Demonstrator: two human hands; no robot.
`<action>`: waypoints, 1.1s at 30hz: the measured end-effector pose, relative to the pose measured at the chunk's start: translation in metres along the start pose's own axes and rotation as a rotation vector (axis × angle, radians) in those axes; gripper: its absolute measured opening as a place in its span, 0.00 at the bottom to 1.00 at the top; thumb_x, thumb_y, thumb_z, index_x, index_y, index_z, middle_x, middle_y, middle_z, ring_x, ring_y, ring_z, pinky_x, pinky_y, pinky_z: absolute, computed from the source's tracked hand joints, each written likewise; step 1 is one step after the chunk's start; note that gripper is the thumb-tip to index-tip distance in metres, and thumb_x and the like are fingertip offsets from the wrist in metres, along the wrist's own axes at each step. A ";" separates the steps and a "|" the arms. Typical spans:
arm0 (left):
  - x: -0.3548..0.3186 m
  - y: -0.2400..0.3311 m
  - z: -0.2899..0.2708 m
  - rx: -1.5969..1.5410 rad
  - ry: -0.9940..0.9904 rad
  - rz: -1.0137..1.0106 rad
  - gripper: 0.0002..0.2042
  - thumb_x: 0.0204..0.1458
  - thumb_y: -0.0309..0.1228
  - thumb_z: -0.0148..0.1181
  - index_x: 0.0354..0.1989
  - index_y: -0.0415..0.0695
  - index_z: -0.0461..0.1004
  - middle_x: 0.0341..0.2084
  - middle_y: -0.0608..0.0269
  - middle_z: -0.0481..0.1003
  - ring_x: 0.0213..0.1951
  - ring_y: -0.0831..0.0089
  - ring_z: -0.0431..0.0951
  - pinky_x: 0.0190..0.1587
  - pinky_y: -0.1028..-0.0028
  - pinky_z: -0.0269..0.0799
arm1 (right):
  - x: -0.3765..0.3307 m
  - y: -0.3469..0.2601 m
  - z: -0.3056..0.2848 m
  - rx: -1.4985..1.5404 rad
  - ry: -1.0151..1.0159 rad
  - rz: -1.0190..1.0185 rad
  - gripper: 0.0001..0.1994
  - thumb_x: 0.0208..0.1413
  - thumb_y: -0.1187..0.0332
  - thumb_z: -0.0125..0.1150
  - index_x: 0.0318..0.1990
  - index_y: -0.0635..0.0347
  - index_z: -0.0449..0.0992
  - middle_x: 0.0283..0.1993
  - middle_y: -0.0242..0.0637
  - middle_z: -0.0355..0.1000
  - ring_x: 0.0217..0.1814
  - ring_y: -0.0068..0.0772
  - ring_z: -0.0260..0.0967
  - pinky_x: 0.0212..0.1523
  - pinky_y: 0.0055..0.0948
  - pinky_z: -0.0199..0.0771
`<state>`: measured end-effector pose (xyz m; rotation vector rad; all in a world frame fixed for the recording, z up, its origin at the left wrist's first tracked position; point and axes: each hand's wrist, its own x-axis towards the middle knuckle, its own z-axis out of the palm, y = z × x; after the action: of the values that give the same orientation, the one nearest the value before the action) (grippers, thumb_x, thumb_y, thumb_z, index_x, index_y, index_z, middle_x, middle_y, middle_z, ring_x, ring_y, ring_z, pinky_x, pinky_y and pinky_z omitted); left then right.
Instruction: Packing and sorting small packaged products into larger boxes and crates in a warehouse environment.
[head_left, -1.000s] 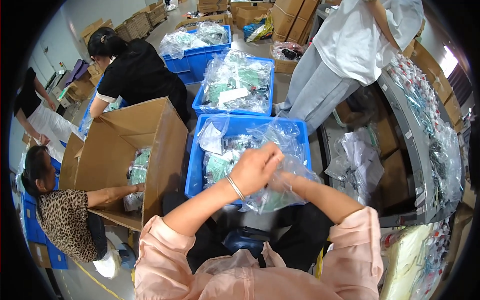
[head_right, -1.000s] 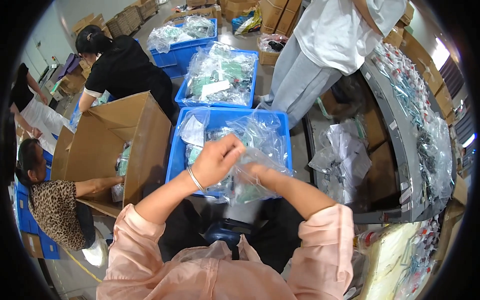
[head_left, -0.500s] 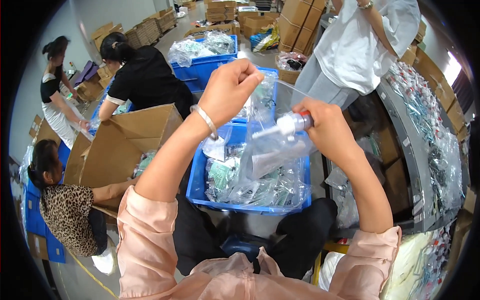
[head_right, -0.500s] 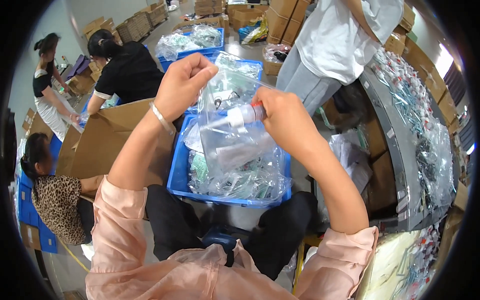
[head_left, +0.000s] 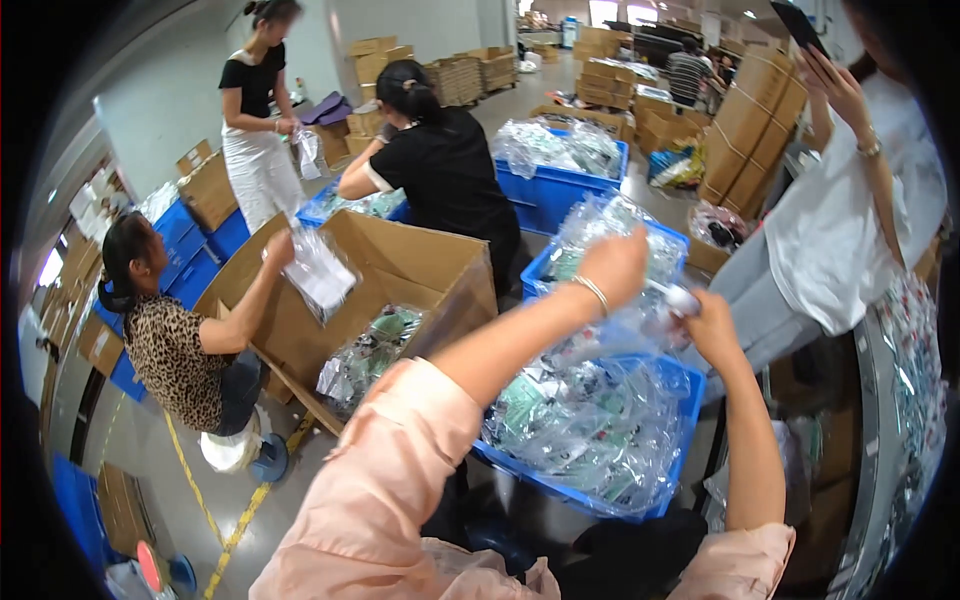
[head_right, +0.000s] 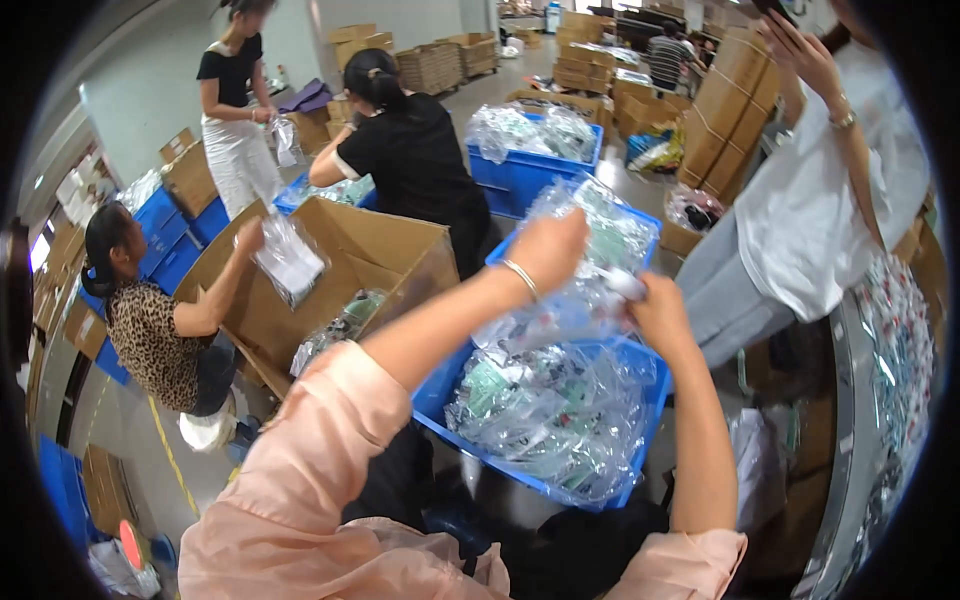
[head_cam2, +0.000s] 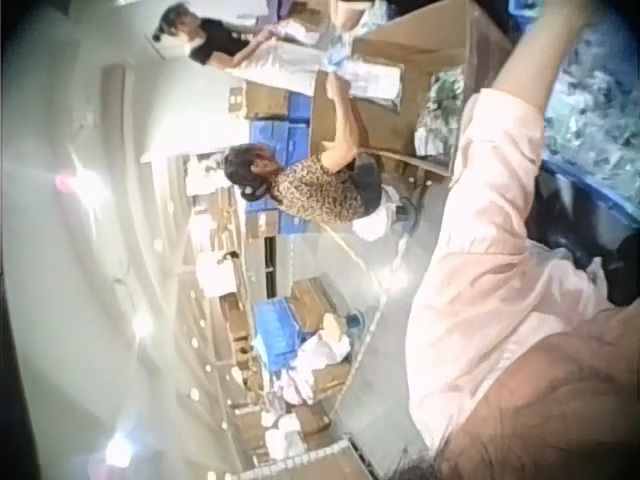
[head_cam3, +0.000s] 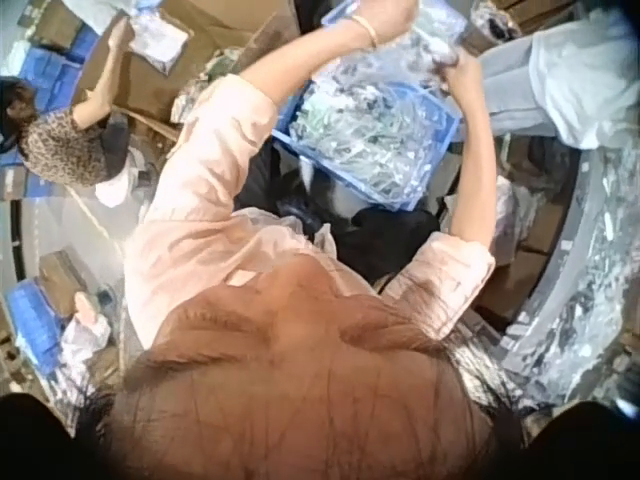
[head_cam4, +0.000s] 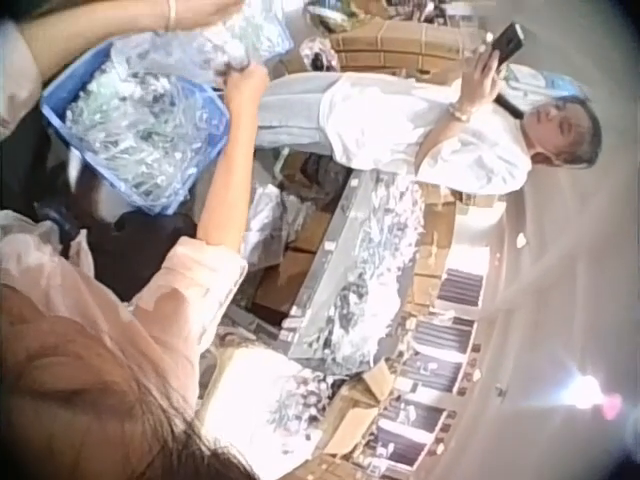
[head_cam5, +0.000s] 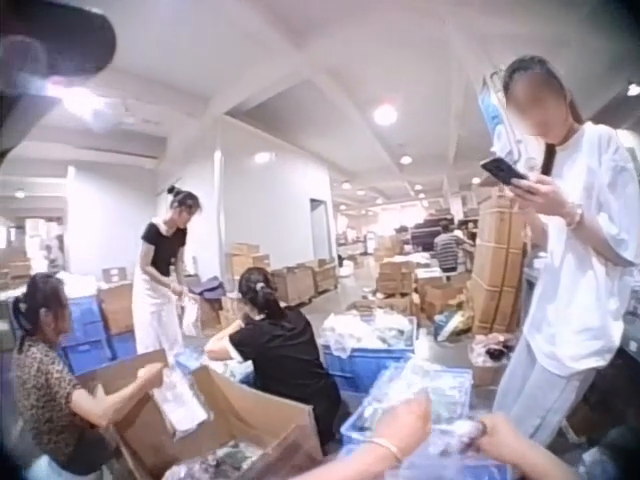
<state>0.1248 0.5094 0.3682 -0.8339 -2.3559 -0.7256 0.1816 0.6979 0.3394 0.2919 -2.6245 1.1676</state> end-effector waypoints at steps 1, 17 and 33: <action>-0.011 -0.001 0.028 -0.083 -0.008 -0.040 0.07 0.47 0.30 0.46 0.29 0.39 0.62 0.14 0.44 0.69 0.20 0.47 0.70 0.23 0.55 0.65 | -0.004 0.016 -0.002 0.190 -0.091 0.131 0.06 0.40 0.82 0.50 0.29 0.68 0.70 0.22 0.39 0.70 0.20 0.29 0.69 0.21 0.26 0.68; -0.093 -0.227 -0.078 -0.892 -0.228 -0.514 0.10 0.53 0.34 0.45 0.33 0.41 0.69 0.20 0.64 0.73 0.20 0.80 0.73 0.24 0.79 0.70 | -0.168 0.040 0.070 0.416 0.016 0.708 0.10 0.44 0.69 0.60 0.30 0.68 0.71 0.33 0.45 0.70 0.27 0.33 0.70 0.26 0.24 0.70; -0.523 -0.518 0.141 -0.364 -1.663 -0.904 0.17 0.36 0.36 0.61 0.34 0.38 0.74 0.31 0.51 0.74 0.30 0.61 0.75 0.30 0.65 0.70 | -0.191 -0.015 0.166 0.306 -0.191 1.110 0.10 0.52 0.73 0.51 0.38 0.74 0.64 0.29 0.45 0.69 0.27 0.33 0.70 0.29 0.25 0.70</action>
<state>0.0783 0.0480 -0.2202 -0.4095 -4.3458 -0.9810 0.3425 0.5790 0.1837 -1.2103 -2.7442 1.8897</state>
